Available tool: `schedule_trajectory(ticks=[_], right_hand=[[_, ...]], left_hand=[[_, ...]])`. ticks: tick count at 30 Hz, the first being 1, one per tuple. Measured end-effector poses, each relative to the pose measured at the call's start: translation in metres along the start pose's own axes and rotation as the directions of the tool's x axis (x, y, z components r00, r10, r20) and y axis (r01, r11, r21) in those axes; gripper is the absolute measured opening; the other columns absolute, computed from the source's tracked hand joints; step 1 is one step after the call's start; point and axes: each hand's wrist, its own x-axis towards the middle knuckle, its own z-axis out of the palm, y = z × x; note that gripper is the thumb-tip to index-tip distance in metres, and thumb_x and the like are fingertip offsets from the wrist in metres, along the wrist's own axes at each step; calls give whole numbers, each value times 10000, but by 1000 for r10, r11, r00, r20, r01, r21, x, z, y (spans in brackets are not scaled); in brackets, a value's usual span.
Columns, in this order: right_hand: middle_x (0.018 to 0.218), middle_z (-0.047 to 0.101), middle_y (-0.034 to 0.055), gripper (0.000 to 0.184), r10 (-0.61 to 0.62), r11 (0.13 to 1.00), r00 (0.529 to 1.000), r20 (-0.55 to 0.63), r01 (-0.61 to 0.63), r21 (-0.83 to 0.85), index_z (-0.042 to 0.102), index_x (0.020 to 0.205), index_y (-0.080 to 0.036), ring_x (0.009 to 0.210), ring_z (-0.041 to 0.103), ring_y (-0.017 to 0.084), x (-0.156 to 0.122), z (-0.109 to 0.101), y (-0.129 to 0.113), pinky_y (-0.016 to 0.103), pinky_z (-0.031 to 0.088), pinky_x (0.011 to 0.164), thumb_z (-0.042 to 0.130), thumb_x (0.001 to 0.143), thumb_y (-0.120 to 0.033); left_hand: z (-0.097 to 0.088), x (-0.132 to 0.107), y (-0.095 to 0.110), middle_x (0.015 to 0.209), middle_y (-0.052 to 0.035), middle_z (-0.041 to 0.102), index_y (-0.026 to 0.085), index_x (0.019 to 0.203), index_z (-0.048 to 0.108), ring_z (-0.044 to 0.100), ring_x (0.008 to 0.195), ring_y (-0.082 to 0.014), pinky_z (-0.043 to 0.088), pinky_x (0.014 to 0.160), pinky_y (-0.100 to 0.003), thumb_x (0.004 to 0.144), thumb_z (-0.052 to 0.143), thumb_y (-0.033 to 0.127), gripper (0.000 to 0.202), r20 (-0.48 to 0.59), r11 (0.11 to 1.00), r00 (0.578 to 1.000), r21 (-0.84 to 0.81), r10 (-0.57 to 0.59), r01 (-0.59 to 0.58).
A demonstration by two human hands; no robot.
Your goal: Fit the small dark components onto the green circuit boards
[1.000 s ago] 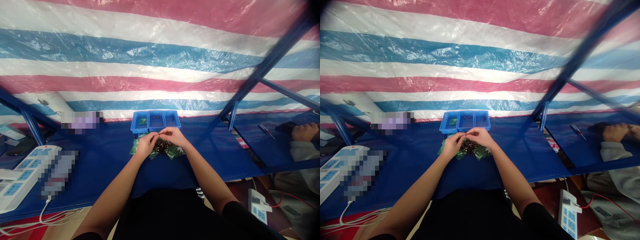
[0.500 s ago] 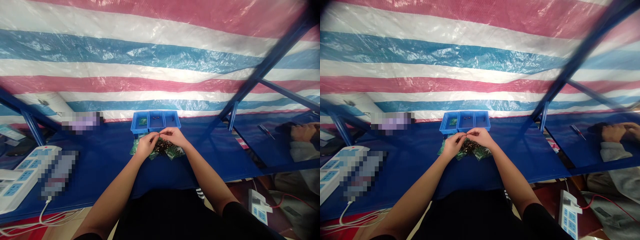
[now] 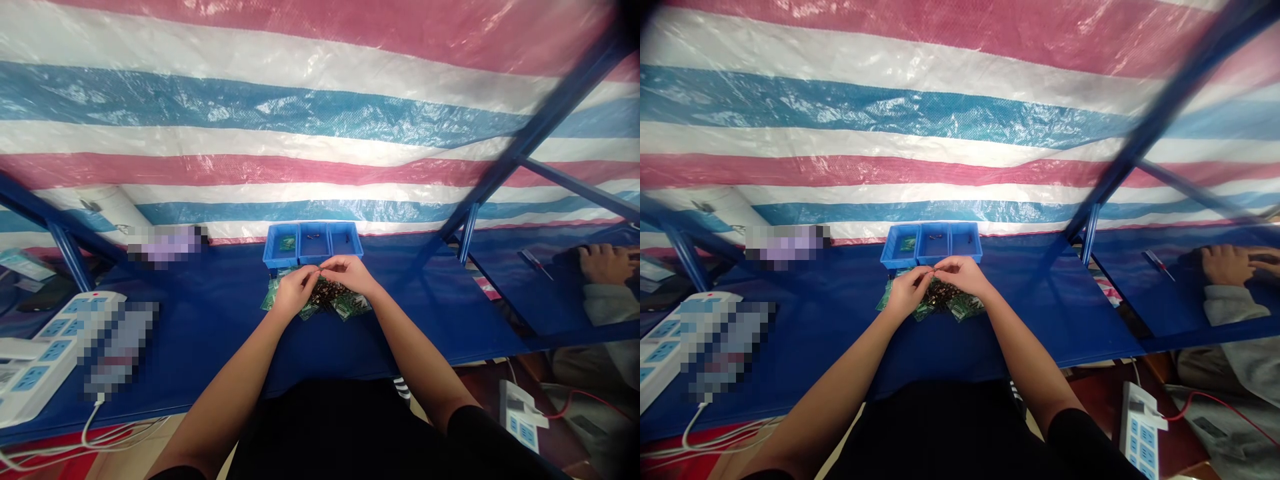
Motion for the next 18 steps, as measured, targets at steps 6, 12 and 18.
schedule_trajectory(ticks=[6, 12, 18], right_hand=[[822, 702, 53, 356, -17, 999, 1000, 15, 16, 42, 720, 961, -171, 696, 632, 150, -1, 2, -1, 285, 520, 638, 743, 702, -414], [823, 696, 55, 359, -32, 999, 999, 22, 31, 34, 718, 970, -169, 698, 623, 149, -1, 5, -1, 277, 513, 624, 730, 718, -424], [836, 696, 56, 345, -40, 999, 999, 21, 40, 27, 715, 961, -172, 716, 627, 152, -1, 6, -1, 278, 511, 642, 733, 719, -418]], left_hand=[[1, 0, 0, 789, -12, 699, 202, 1017, 659, 632, 647, -122, 461, 610, -212, 925, 501, 330, 223, 1, 1000, 1000, -14, 16, -16], [1, 0, -1, 855, -37, 713, 189, 1012, 664, 650, 701, -131, 485, 657, -214, 933, 474, 301, 235, 30, 999, 999, -30, 39, -38], [1, 0, -1, 882, -30, 713, 200, 1021, 653, 654, 712, -134, 476, 658, -216, 936, 470, 293, 222, 47, 999, 998, 12, 45, -46]])
